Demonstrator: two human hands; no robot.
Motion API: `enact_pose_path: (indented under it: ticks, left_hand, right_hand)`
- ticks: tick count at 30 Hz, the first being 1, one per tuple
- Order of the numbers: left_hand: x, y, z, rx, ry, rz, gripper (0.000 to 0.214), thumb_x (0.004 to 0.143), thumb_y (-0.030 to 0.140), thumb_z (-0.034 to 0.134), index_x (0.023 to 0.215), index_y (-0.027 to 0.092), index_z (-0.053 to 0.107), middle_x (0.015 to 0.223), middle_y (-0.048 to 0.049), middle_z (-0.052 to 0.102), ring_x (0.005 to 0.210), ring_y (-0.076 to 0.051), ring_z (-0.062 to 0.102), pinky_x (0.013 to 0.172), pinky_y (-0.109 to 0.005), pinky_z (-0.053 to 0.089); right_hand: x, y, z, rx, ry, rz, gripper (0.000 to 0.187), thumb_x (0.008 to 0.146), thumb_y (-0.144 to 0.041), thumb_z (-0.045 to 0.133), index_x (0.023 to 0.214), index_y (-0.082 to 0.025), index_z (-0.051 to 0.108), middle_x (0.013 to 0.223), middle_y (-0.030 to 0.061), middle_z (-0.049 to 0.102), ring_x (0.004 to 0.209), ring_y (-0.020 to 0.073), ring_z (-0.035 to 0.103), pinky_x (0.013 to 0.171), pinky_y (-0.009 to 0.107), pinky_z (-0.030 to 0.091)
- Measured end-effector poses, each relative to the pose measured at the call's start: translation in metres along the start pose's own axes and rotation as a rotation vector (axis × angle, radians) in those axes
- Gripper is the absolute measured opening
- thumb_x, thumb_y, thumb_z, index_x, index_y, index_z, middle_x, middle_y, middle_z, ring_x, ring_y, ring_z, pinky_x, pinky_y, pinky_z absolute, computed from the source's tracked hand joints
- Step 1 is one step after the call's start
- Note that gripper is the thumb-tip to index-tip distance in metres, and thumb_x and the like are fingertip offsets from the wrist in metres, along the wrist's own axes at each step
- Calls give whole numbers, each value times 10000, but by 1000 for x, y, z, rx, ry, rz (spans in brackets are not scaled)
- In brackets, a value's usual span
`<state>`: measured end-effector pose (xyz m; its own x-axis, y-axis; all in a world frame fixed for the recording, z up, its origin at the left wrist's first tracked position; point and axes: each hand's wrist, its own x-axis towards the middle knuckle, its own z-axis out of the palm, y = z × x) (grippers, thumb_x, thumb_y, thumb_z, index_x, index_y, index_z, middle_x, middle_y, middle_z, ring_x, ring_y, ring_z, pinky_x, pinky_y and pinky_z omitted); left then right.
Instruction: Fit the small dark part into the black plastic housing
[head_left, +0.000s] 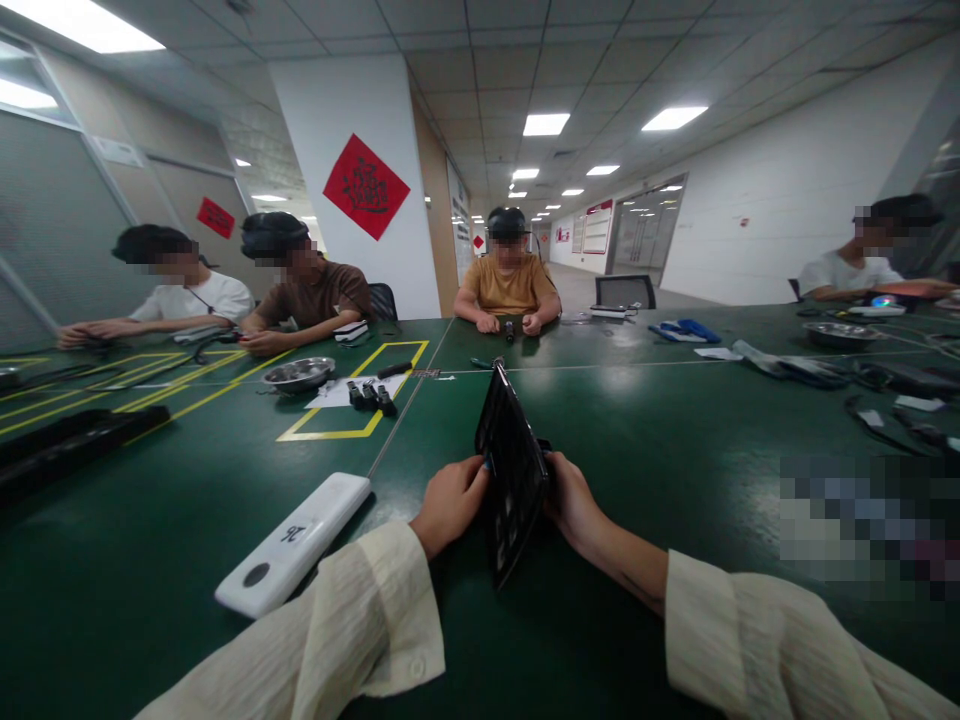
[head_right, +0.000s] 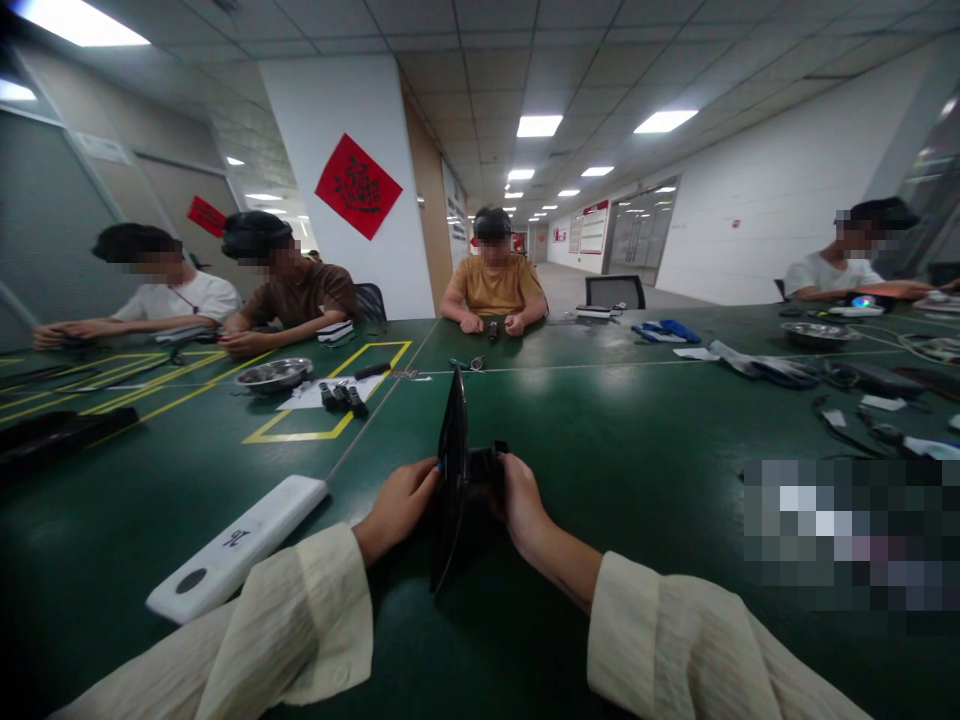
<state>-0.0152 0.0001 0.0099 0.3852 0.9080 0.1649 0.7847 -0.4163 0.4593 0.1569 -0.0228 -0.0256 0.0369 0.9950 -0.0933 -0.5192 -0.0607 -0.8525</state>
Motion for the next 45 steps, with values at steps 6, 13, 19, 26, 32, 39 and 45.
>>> enact_pose_path:
  ticks: [6, 13, 19, 26, 32, 39, 45]
  left_hand:
    - [0, 1, 0, -41, 15, -11, 496, 906, 414, 188, 830, 163, 609, 762, -67, 643, 713, -181, 591, 622, -248, 375]
    - [0, 1, 0, -42, -1, 4, 414, 898, 381, 249, 851, 169, 603, 805, -59, 647, 756, -174, 590, 657, -239, 384]
    - [1, -1, 1, -64, 9, -9, 456, 900, 387, 209, 821, 162, 598, 774, -64, 638, 721, -174, 582, 645, -245, 389]
    - [1, 1, -2, -82, -26, -41, 368, 883, 361, 289, 877, 177, 608, 816, -52, 645, 787, -181, 588, 682, -242, 404]
    - [1, -1, -1, -108, -12, -12, 450, 899, 387, 208, 816, 165, 591, 743, -55, 626, 705, -172, 574, 620, -240, 392]
    - [1, -3, 1, -91, -19, 21, 412, 892, 398, 242, 839, 168, 580, 749, -43, 618, 710, -167, 571, 632, -235, 387]
    - [1, -5, 4, -119, 21, -44, 563, 902, 437, 121, 679, 162, 558, 641, -49, 593, 626, -165, 553, 584, -248, 376]
  right_hand:
    - [-1, -1, 1, -22, 32, -8, 223, 696, -415, 541, 678, -193, 517, 511, -37, 503, 431, 115, 448, 384, 213, 276]
    - [-5, -4, 4, -23, 20, -8, 239, 686, -429, 545, 687, -192, 520, 522, -37, 499, 429, 110, 438, 375, 213, 271]
    - [-6, -6, 6, -25, 41, -4, 238, 684, -428, 540, 686, -192, 512, 501, -47, 483, 421, 105, 434, 373, 207, 260]
    - [-6, -6, 5, -27, 36, 6, 243, 687, -433, 545, 695, -192, 522, 516, -41, 492, 434, 110, 435, 389, 215, 273]
    - [-5, -4, 4, -27, 39, 6, 226, 692, -421, 542, 703, -196, 529, 531, -39, 499, 449, 114, 444, 400, 216, 288]
    - [-3, -3, 2, -1, 12, 0, 231, 682, -422, 551, 701, -194, 524, 535, -37, 503, 455, 118, 451, 407, 218, 296]
    - [-5, -5, 5, -8, 41, 1, 228, 670, -419, 553, 664, -196, 510, 505, -44, 483, 429, 109, 428, 381, 211, 261]
